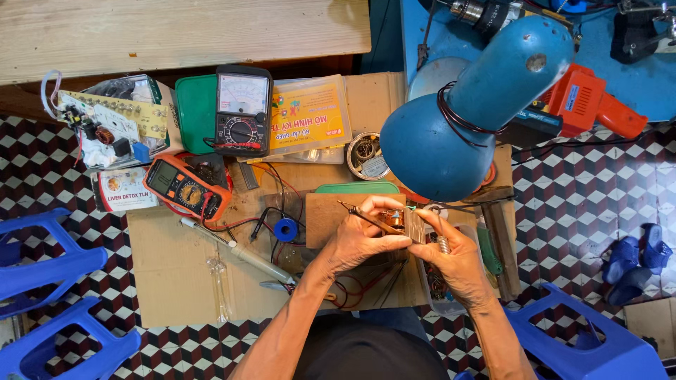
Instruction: The person solders wires to a small electronic component using a soldering iron and solder wire. They repeatedly heat the connection points and apply solder to secure the wires in place.
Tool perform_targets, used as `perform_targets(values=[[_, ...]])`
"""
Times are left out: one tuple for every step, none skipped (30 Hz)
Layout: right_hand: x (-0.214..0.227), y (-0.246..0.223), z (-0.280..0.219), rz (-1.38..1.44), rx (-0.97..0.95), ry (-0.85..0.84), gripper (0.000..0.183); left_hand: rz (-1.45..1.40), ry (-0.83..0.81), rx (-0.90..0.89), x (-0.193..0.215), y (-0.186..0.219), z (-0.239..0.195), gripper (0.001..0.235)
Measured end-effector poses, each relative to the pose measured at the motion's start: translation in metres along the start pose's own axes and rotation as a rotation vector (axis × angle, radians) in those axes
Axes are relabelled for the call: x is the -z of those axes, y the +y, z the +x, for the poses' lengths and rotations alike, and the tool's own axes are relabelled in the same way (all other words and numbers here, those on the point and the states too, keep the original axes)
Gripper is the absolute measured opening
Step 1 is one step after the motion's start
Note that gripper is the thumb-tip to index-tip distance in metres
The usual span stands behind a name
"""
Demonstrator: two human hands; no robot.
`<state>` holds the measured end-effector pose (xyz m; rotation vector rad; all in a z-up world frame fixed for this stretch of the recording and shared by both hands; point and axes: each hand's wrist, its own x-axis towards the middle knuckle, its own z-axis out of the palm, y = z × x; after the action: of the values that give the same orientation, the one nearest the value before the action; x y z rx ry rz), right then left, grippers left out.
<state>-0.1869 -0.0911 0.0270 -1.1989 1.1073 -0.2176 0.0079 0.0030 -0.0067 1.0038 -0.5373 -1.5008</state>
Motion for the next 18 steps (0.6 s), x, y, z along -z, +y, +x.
perform_targets(values=[[0.001, 0.001, 0.003, -0.014, -0.002, -0.010, 0.068, -0.014, 0.014, 0.005, -0.001, 0.001, -0.001, 0.056], [0.001, 0.003, 0.005, 0.008, 0.017, -0.021, 0.067, -0.027, 0.029, 0.010, -0.002, 0.001, -0.001, 0.056], [0.001, 0.004, 0.007, 0.030, 0.036, -0.034, 0.066, -0.041, 0.045, 0.013, -0.003, 0.001, -0.001, 0.056], [0.001, 0.006, 0.009, 0.053, 0.054, -0.047, 0.066, -0.024, 0.053, 0.003, -0.002, 0.001, -0.001, 0.055], [0.001, 0.008, 0.010, 0.061, 0.026, -0.040, 0.067, -0.009, 0.057, -0.006, -0.002, 0.000, 0.001, 0.054], [0.000, 0.010, 0.011, 0.070, -0.003, -0.033, 0.068, 0.007, 0.062, -0.015, -0.002, -0.001, 0.002, 0.053], [-0.001, 0.011, 0.013, 0.080, -0.030, -0.026, 0.069, 0.000, 0.062, -0.029, -0.001, -0.002, 0.003, 0.053], [-0.001, 0.010, 0.014, 0.096, -0.018, -0.034, 0.068, -0.007, 0.063, -0.044, -0.001, -0.003, 0.004, 0.053], [-0.002, 0.008, 0.015, 0.113, -0.006, -0.041, 0.067, -0.012, 0.062, -0.057, 0.000, -0.004, 0.005, 0.054], [-0.003, 0.006, 0.016, 0.131, 0.007, -0.048, 0.066, -0.015, 0.086, -0.043, 0.001, -0.005, 0.006, 0.052], [-0.005, 0.002, 0.015, 0.093, -0.004, -0.027, 0.064, -0.018, 0.107, -0.027, 0.002, -0.007, 0.009, 0.051], [-0.006, -0.002, 0.015, 0.055, -0.015, -0.006, 0.063, -0.020, 0.128, -0.012, 0.002, -0.008, 0.011, 0.049], [-0.008, -0.008, 0.015, 0.019, -0.026, 0.015, 0.062, -0.018, 0.146, 0.009, 0.002, -0.008, 0.012, 0.050], [-0.009, -0.014, 0.014, -0.091, 0.104, 0.019, 0.059, -0.015, 0.163, 0.030, 0.002, -0.009, 0.013, 0.050], [-0.008, -0.021, 0.012, -0.202, 0.234, 0.026, 0.056, -0.013, 0.179, 0.051, 0.002, -0.010, 0.015, 0.050], [-0.007, -0.028, 0.010, -0.313, 0.363, 0.032, 0.053, -0.035, 0.186, 0.039, 0.002, -0.011, 0.016, 0.049], [-0.007, -0.034, 0.007, -0.346, 0.244, 0.113, 0.046, -0.059, 0.193, 0.027, 0.003, -0.011, 0.017, 0.048], [-0.007, -0.040, 0.005, -0.377, 0.124, 0.193, 0.040, -0.083, 0.200, 0.015, 0.003, -0.012, 0.018, 0.047]])
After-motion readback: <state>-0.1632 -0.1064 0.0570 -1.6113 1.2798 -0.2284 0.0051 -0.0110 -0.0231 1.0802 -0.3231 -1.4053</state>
